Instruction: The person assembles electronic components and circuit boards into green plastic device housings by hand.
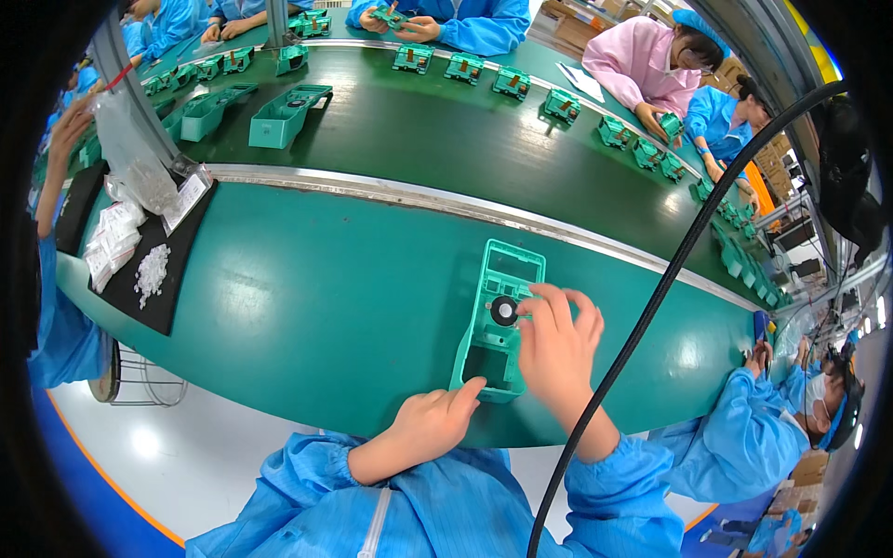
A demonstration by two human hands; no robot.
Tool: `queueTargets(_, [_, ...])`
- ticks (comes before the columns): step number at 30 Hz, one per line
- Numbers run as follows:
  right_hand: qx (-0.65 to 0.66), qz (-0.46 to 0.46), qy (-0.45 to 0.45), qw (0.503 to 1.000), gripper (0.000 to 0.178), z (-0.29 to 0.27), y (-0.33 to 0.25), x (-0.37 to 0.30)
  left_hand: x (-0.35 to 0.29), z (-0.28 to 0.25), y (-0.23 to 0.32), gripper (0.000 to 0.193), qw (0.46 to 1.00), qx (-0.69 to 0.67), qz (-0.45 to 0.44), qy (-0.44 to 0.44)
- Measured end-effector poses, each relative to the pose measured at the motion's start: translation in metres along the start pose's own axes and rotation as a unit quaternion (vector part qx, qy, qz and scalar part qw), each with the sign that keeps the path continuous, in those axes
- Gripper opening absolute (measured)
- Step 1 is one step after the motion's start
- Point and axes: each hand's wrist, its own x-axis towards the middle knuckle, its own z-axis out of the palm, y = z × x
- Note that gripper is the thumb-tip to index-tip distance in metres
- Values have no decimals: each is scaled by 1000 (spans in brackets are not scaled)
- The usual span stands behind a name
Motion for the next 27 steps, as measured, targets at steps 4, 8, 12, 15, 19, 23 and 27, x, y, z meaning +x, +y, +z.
queueTargets(4, [-20,-108,26,994,21,-5,5,-24,-1,1,-2,37,1000,9,17,-8])
queueTargets(8, [80,-141,-70,984,18,11,4,-26,1,-2,-2,32,1000,3,9,-9])
queueTargets(12, [47,-176,-99,978,20,5,3,-24,2,-3,-2,31,1000,4,1,-4])
queueTargets(15, [-58,-250,-166,952,17,-5,-5,-15,3,-4,0,31,1000,2,-20,-15])
queueTargets(19, [5,-231,-209,950,18,-8,7,1,6,-8,-1,31,999,6,-25,-20])
queueTargets(23, [129,-180,-49,974,20,-11,35,36,4,-7,-8,27,1000,18,-7,16])
queueTargets(27, [113,-143,-44,982,13,-20,10,19,-1,-7,-15,27,999,17,-22,22])
